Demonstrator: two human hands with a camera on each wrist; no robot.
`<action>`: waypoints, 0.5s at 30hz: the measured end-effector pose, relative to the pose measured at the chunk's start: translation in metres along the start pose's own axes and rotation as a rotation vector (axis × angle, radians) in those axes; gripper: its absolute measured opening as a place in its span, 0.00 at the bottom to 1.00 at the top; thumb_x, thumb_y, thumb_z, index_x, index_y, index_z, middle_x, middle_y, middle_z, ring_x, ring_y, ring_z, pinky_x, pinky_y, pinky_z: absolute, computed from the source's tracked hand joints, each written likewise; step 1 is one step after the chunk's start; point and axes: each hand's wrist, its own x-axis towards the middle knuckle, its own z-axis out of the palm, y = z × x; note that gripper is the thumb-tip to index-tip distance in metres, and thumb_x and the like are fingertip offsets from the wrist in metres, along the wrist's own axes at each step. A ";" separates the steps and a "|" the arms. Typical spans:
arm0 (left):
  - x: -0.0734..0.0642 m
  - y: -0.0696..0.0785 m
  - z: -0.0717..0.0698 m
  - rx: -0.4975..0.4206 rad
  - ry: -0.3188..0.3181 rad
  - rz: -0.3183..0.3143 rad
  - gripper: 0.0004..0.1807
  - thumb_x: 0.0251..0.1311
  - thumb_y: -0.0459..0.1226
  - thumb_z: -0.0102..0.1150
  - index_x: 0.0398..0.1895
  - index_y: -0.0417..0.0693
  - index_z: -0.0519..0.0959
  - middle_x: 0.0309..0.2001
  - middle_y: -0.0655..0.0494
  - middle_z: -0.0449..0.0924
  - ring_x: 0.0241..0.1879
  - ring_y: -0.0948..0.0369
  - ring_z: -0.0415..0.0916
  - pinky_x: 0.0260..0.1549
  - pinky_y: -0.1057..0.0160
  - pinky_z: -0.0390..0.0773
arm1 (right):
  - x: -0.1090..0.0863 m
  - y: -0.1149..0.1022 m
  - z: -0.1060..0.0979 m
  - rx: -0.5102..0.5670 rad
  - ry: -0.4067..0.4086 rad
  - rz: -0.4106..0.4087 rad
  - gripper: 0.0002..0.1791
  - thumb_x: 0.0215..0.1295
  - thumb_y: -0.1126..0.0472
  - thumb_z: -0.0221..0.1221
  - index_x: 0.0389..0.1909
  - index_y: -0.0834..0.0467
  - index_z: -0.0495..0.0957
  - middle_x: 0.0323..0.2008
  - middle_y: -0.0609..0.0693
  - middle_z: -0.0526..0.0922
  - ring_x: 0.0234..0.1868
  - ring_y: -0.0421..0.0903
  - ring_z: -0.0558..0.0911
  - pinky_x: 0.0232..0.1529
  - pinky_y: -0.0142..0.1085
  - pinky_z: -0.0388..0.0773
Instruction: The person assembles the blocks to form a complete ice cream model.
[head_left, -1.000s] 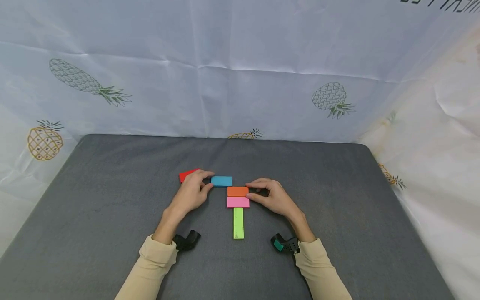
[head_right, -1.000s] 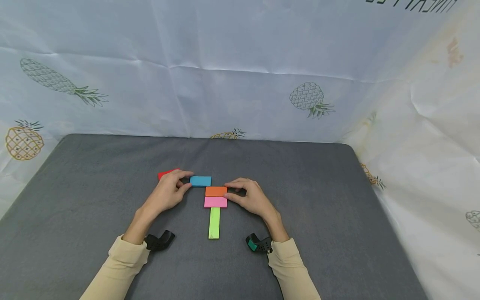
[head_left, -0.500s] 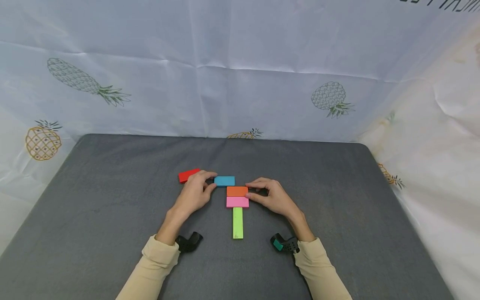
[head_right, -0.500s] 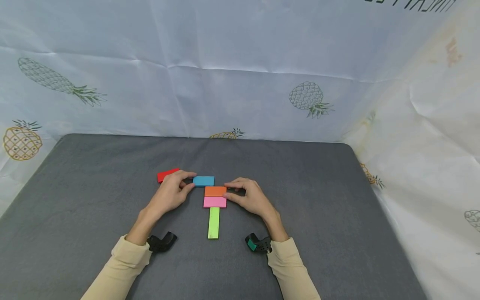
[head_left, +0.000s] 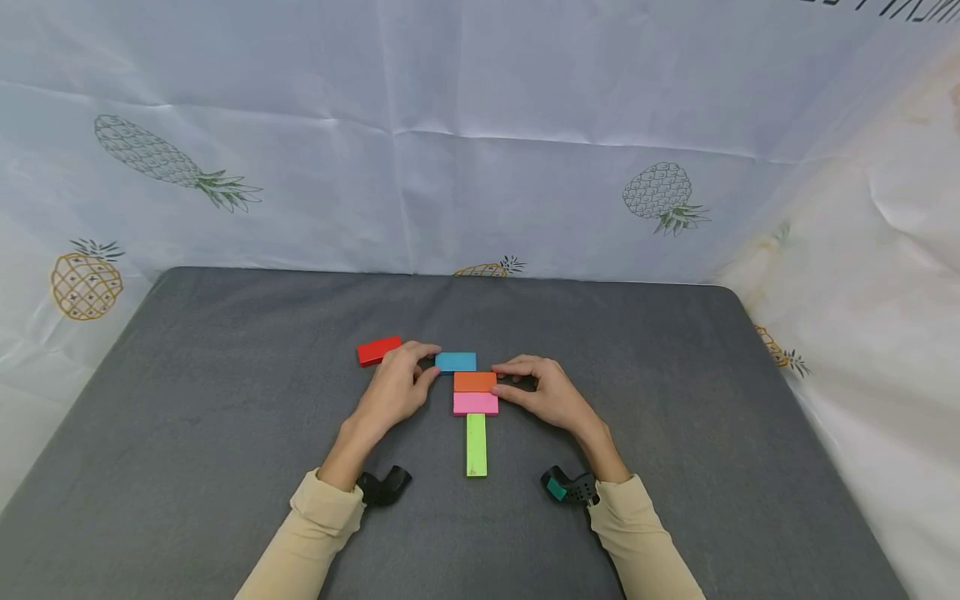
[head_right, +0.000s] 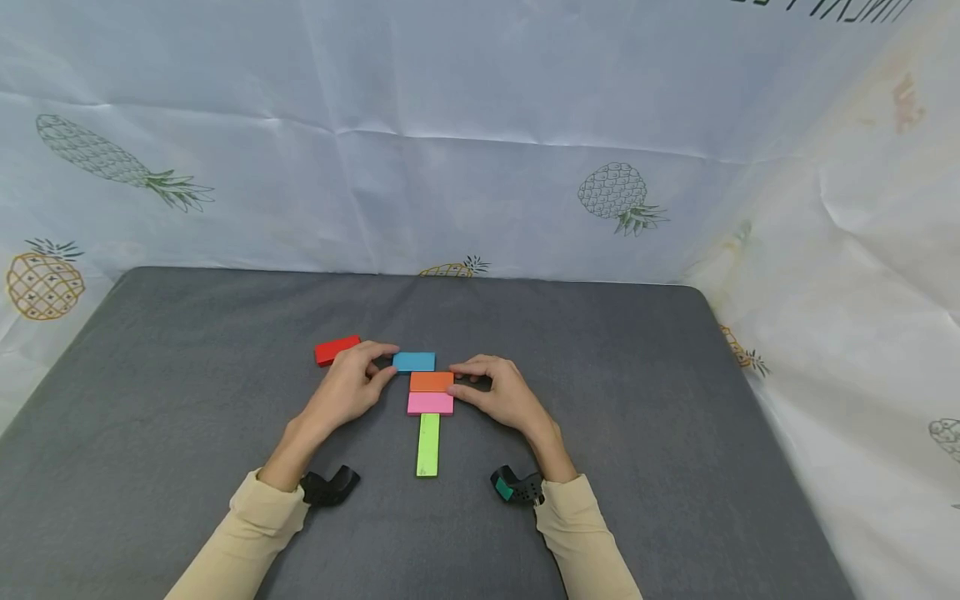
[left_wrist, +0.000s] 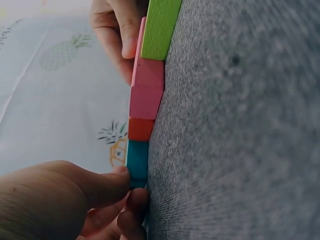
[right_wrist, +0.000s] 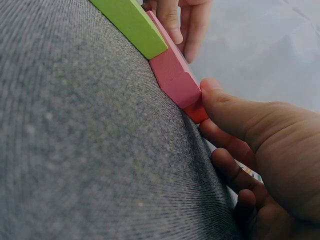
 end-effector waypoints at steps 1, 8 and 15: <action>0.000 0.000 0.000 -0.002 0.000 0.001 0.18 0.65 0.29 0.64 0.57 0.32 0.81 0.51 0.37 0.84 0.28 0.60 0.76 0.29 0.64 0.77 | 0.000 0.000 0.000 0.000 0.000 0.001 0.19 0.66 0.56 0.68 0.56 0.58 0.85 0.50 0.54 0.87 0.45 0.47 0.81 0.46 0.36 0.78; 0.000 0.001 0.004 -0.009 0.005 0.000 0.18 0.65 0.29 0.65 0.58 0.33 0.81 0.51 0.38 0.84 0.27 0.61 0.75 0.28 0.66 0.75 | 0.000 0.000 0.001 -0.011 -0.002 0.004 0.19 0.65 0.57 0.69 0.56 0.57 0.86 0.50 0.54 0.88 0.45 0.46 0.81 0.46 0.35 0.78; 0.001 0.002 0.007 -0.036 0.009 0.014 0.19 0.65 0.29 0.64 0.58 0.32 0.81 0.52 0.38 0.84 0.27 0.62 0.76 0.29 0.67 0.76 | 0.000 0.000 0.001 -0.019 0.003 0.009 0.19 0.65 0.57 0.69 0.56 0.57 0.86 0.50 0.53 0.88 0.45 0.45 0.81 0.47 0.35 0.79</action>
